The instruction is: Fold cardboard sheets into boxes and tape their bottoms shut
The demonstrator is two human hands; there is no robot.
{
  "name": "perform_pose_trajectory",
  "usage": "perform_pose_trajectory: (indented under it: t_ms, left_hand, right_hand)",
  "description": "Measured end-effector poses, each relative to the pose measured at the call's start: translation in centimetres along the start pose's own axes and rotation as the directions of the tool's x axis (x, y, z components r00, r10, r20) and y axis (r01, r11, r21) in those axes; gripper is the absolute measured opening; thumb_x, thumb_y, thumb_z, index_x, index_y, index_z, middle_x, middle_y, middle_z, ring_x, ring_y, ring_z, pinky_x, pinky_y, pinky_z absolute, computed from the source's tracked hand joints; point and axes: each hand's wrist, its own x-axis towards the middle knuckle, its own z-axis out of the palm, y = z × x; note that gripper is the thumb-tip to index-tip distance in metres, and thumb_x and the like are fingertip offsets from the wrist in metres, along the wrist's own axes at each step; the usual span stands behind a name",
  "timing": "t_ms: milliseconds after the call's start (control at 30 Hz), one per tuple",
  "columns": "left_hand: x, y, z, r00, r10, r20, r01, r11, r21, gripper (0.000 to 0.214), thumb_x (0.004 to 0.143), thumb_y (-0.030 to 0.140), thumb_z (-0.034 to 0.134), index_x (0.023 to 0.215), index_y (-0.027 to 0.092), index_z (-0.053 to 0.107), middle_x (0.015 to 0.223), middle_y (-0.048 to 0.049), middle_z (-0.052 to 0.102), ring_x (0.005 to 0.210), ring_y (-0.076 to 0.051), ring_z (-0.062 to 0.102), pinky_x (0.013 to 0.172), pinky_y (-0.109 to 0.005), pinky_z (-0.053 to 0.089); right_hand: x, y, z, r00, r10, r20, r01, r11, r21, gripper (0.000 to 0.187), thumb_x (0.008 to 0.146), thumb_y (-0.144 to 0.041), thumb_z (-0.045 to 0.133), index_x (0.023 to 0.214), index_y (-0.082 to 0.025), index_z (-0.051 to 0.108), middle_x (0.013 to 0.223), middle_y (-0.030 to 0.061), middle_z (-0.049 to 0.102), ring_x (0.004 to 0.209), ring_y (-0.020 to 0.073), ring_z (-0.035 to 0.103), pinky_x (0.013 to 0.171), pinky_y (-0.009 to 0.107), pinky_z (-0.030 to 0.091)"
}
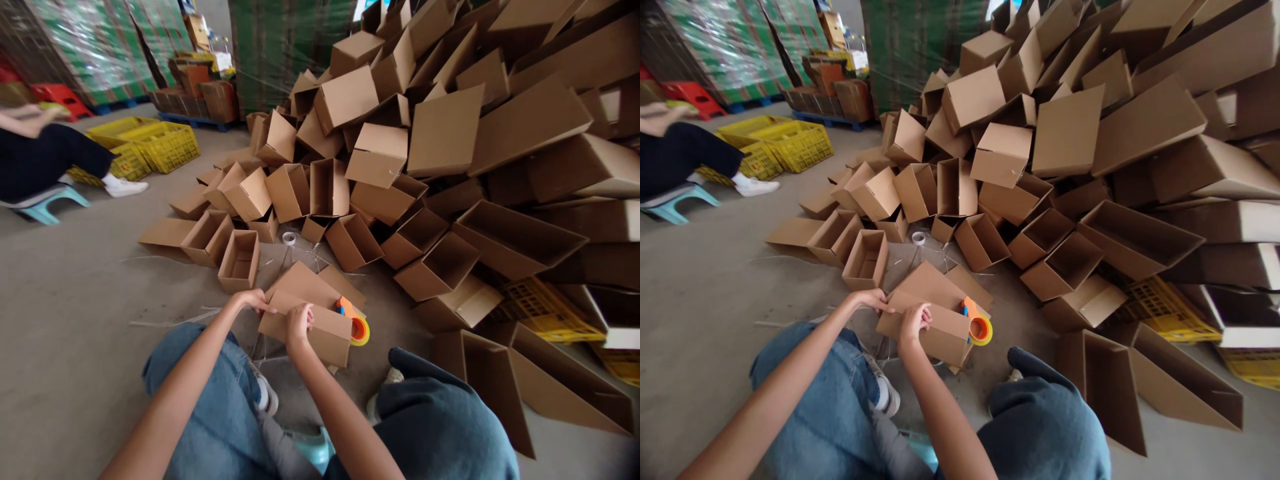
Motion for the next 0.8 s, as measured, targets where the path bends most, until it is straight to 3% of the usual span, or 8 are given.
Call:
perform_pose_trajectory:
  t_ms: [100, 267, 367, 500, 667, 800]
  left_hand:
    - [-0.1, 0.2, 0.0, 1.000, 0.016, 0.002, -0.016, 1.000, 0.001, 0.070, 0.024, 0.075, 0.075, 0.058, 0.014, 0.064, 0.058, 0.0000, 0.063, 0.064, -0.016, 0.060, 0.067, -0.027, 0.047]
    - [-0.1, 0.2, 0.0, 0.999, 0.036, -0.006, -0.036, 0.999, 0.031, 0.070, 0.028, 0.077, 0.073, 0.058, 0.014, 0.063, 0.059, 0.0001, 0.063, 0.064, -0.015, 0.059, 0.067, -0.027, 0.047]
    - [0.0, 0.2, 0.1, 0.999, 0.046, -0.010, -0.046, 0.998, 0.031, 0.071, 0.027, 0.078, 0.072, 0.057, 0.014, 0.063, 0.058, 0.0004, 0.062, 0.062, -0.015, 0.058, 0.065, -0.027, 0.047]
    - [-0.2, 0.5, 0.2, 0.999, 0.033, -0.021, -0.032, 0.998, 0.049, 0.068, 0.028, 0.076, 0.074, 0.056, 0.015, 0.061, 0.057, 0.0003, 0.062, 0.060, -0.015, 0.059, 0.061, -0.026, 0.045]
    - [-0.4, 0.8, 0.5, 0.993, 0.020, -0.114, 0.002, 0.982, 0.187, 0.059, 0.043, 0.071, 0.075, 0.050, 0.016, 0.056, 0.056, -0.0021, 0.062, 0.060, -0.017, 0.060, 0.058, -0.025, 0.042]
    - [-0.1, 0.6, 0.6, 0.990, 0.022, -0.141, 0.012, 0.971, 0.240, 0.057, 0.049, 0.071, 0.073, 0.051, 0.016, 0.057, 0.059, -0.0042, 0.064, 0.062, -0.017, 0.061, 0.057, -0.024, 0.042]
  right_hand:
    - [0.0, 0.0, 0.0, 0.999, -0.034, 0.016, 0.033, 0.998, 0.060, 0.022, 0.080, -0.008, 0.052, 0.082, -0.012, 0.073, 0.077, 0.0154, 0.071, 0.086, 0.0283, 0.062, 0.100, 0.054, 0.032]
    - [0.1, 0.7, -0.7, 0.997, 0.042, 0.065, -0.035, 0.993, -0.112, 0.027, 0.079, 0.002, 0.047, 0.085, -0.005, 0.072, 0.078, 0.0197, 0.071, 0.086, 0.0277, 0.063, 0.097, 0.048, 0.033]
    - [0.0, 1.2, -0.7, 0.998, 0.008, 0.066, 0.003, 0.986, -0.165, 0.030, 0.079, 0.007, 0.043, 0.086, -0.002, 0.071, 0.078, 0.0198, 0.070, 0.085, 0.0261, 0.063, 0.093, 0.042, 0.035]
    - [-0.3, 2.0, -0.3, 0.996, -0.094, 0.009, 0.094, 0.987, -0.126, 0.030, 0.084, 0.004, 0.041, 0.094, -0.002, 0.069, 0.087, 0.0206, 0.069, 0.089, 0.0262, 0.062, 0.089, 0.040, 0.038]
    - [-1.7, 3.6, 0.2, 0.985, -0.170, 0.011, 0.170, 0.984, -0.056, 0.033, 0.087, -0.001, 0.040, 0.098, -0.008, 0.069, 0.099, 0.0193, 0.066, 0.094, 0.0249, 0.061, 0.082, 0.035, 0.043]
    - [-3.8, 6.8, 1.1, 0.978, -0.210, -0.022, 0.211, 0.976, 0.050, 0.029, 0.089, -0.011, 0.044, 0.102, -0.015, 0.069, 0.112, 0.0170, 0.063, 0.103, 0.0256, 0.058, 0.092, 0.039, 0.041]
